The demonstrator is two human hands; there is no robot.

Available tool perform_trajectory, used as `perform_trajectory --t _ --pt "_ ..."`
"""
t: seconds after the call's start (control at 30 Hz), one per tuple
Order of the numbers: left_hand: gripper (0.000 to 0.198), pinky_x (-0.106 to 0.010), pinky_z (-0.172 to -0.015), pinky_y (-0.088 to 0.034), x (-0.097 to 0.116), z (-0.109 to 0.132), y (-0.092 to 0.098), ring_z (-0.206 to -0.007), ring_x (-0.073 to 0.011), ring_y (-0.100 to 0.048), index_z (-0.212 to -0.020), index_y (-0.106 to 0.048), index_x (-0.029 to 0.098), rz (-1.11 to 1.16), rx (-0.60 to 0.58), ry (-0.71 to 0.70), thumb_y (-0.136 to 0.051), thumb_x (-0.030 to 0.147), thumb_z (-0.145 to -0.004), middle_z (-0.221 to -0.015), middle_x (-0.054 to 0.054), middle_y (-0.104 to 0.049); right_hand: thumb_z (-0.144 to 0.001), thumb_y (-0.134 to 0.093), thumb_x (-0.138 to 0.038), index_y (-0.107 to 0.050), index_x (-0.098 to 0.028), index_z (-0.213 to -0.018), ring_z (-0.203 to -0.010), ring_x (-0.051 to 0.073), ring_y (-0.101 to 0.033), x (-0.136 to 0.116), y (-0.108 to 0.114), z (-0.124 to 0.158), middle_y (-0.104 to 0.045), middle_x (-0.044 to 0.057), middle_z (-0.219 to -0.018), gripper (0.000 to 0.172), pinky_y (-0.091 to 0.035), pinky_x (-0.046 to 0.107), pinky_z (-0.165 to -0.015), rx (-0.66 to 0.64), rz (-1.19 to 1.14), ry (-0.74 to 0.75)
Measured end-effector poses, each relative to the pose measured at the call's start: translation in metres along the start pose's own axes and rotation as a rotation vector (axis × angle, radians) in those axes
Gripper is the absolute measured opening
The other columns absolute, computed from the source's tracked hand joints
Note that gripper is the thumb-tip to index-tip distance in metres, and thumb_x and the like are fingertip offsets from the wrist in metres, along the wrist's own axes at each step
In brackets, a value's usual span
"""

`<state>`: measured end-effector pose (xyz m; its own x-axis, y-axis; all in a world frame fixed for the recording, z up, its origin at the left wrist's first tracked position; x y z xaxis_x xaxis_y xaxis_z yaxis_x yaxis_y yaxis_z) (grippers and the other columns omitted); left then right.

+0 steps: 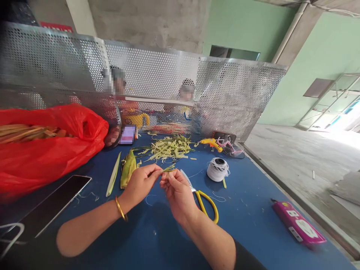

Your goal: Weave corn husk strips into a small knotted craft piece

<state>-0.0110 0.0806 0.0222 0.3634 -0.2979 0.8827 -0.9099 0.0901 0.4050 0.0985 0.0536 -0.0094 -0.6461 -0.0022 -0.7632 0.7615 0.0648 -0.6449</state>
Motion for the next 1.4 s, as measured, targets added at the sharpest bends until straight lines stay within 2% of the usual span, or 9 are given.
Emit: perform_trajectory --t 0.17,0.3,0.43,0.53,0.7,0.9,1.07,1.3,1.4 --pt "0.025 -0.025 -0.061 -0.037 -0.002 -0.001 -0.004 -0.064 -0.0151 -0.057 -0.063 -0.061 0.020 -0.170 -0.013 -0.036 -0.047 0.024 -0.082 -0.062 0.000 -0.063 -0.068 -0.075 -0.040 -0.054 -0.019 -0.063 -0.063 0.012 -0.050 0.001 0.003 -0.001 -0.057 -0.001 -0.068 0.030 -0.042 0.025 -0.064 0.052 0.163 0.055" --pt "0.025 -0.027 -0.065 -0.039 0.000 -0.001 -0.004 -0.073 -0.0174 -0.060 -0.070 -0.064 0.020 -0.360 -0.052 -0.120 -0.044 0.019 -0.084 -0.076 -0.003 -0.068 -0.074 -0.065 -0.046 -0.056 -0.020 -0.066 -0.061 0.014 -0.050 -0.011 0.005 -0.005 -0.057 0.000 -0.064 0.029 -0.041 0.027 -0.061 0.027 0.532 0.164" --pt "0.025 -0.029 -0.069 -0.040 0.004 0.004 -0.007 -0.081 -0.0195 -0.063 -0.078 -0.066 0.020 -0.513 -0.154 -0.183 -0.043 0.018 -0.086 -0.084 -0.005 -0.069 -0.082 -0.053 -0.035 -0.052 -0.021 -0.067 -0.050 0.012 -0.041 -0.023 0.004 -0.006 -0.048 -0.004 -0.051 0.021 -0.031 0.025 -0.050 -0.072 0.992 0.205" --pt "0.025 -0.029 -0.067 -0.040 0.005 0.009 -0.012 -0.081 -0.0201 -0.064 -0.080 -0.066 0.020 -0.580 -0.208 -0.212 -0.042 0.017 -0.087 -0.083 -0.005 -0.069 -0.084 -0.047 -0.028 -0.047 -0.022 -0.066 -0.049 0.011 -0.038 -0.028 0.000 -0.003 -0.043 -0.006 -0.049 0.019 -0.030 0.024 -0.050 -0.139 1.163 0.227" --pt "0.028 -0.029 -0.064 -0.039 0.002 0.011 -0.020 -0.075 -0.0195 -0.063 -0.074 -0.067 0.017 -0.637 -0.236 -0.223 -0.042 0.018 -0.087 -0.078 -0.007 -0.067 -0.084 -0.044 -0.027 -0.043 -0.022 -0.064 -0.051 0.011 -0.041 -0.027 -0.002 -0.004 -0.047 -0.005 -0.051 0.021 -0.031 0.024 -0.051 -0.163 1.188 0.255" --pt "0.023 -0.027 -0.070 -0.042 -0.005 0.009 -0.015 -0.078 -0.0168 -0.062 -0.074 -0.072 0.019 -0.482 -0.150 -0.124 -0.050 0.015 -0.081 -0.080 -0.005 -0.067 -0.081 -0.048 -0.028 -0.055 -0.020 -0.076 -0.054 0.013 -0.050 -0.017 0.013 -0.020 -0.058 -0.002 -0.058 0.012 -0.039 0.024 -0.052 -0.124 0.986 0.152" --pt "0.019 -0.028 -0.069 -0.042 -0.011 0.016 -0.012 -0.076 -0.0173 -0.062 -0.075 -0.073 0.019 -0.520 -0.119 -0.051 -0.054 0.017 -0.079 -0.082 -0.005 -0.069 -0.080 -0.048 -0.020 -0.050 -0.021 -0.064 -0.062 0.013 -0.053 -0.015 0.010 -0.017 -0.060 -0.001 -0.064 0.016 -0.039 0.024 -0.059 -0.171 1.257 0.192" --pt "0.030 -0.028 -0.071 -0.043 -0.026 0.027 -0.008 -0.078 -0.0187 -0.062 -0.079 -0.072 0.019 -0.349 -0.280 -0.012 -0.043 0.027 -0.085 -0.080 -0.005 -0.071 -0.078 -0.047 -0.010 -0.053 -0.019 -0.066 -0.065 0.012 -0.054 -0.005 0.006 -0.015 -0.061 -0.002 -0.066 0.016 -0.040 0.023 -0.062 -0.320 1.313 0.183" --pt "0.025 -0.025 -0.061 -0.042 -0.038 0.029 -0.005 -0.062 -0.0158 -0.059 -0.075 -0.070 0.018 -0.276 -0.373 0.056 -0.047 0.027 -0.081 -0.068 -0.002 -0.068 -0.077 -0.048 -0.011 -0.054 -0.019 -0.068 -0.067 0.013 -0.056 0.003 0.006 -0.016 -0.062 -0.001 -0.068 0.013 -0.042 0.024 -0.065 -0.398 1.244 0.109"
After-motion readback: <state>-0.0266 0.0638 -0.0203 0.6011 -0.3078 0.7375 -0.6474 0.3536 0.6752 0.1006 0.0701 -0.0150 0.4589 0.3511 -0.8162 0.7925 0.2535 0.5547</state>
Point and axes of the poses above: each hand's wrist, its own z-axis away from the middle knuckle, its own y-axis out of the back of the hand, x = y × z, the point moved 6 cm from there along -z, towards the middle knuckle
